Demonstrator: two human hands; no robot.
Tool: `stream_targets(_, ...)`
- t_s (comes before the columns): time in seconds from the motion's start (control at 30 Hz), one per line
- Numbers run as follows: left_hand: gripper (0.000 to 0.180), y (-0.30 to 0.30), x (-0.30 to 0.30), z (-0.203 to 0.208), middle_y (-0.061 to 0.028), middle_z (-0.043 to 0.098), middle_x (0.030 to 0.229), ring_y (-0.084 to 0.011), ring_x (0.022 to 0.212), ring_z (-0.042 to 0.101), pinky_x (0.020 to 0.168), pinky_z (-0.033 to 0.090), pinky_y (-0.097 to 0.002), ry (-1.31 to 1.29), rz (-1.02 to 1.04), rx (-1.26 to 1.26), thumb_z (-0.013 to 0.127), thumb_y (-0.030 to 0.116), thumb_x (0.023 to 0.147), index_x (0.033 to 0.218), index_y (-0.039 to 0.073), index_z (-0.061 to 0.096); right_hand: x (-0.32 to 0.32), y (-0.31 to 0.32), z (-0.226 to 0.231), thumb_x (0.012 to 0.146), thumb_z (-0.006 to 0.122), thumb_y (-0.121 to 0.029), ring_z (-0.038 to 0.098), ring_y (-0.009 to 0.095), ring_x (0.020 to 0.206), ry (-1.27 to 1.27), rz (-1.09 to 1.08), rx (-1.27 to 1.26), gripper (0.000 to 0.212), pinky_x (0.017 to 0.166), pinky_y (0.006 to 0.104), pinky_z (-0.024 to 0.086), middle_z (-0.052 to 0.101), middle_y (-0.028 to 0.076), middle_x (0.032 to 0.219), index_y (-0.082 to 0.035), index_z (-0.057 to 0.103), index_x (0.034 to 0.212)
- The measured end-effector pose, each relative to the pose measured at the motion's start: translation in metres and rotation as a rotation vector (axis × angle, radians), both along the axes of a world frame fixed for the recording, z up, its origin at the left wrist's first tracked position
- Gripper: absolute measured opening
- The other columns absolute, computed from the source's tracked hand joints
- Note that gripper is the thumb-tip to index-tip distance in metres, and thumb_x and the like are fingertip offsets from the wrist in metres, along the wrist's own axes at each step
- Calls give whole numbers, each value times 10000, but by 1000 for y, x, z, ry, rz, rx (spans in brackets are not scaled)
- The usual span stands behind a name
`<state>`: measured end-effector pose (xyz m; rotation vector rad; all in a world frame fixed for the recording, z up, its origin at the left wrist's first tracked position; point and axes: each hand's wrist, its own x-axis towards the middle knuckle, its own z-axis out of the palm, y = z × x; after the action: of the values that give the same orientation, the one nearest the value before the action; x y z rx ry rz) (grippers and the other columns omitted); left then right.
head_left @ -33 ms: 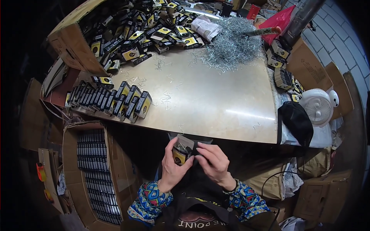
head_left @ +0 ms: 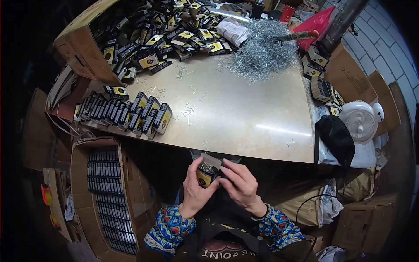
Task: Packaging small items into yellow and black boxes and organizing those boxes into large cardboard trays.
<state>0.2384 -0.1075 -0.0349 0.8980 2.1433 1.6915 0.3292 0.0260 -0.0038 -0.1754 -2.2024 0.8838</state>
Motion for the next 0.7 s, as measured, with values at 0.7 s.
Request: stream_targets(0.7,541,6,0,3,-166,540,924,-383,848,584,671,486,-453,390,111,-197,744,79,716,1172,19,459,-16,-28,-14,854,696,-18,713,177,859,-152,-41,-724,200,765,280,568,729,156,1006,29,714,1048)
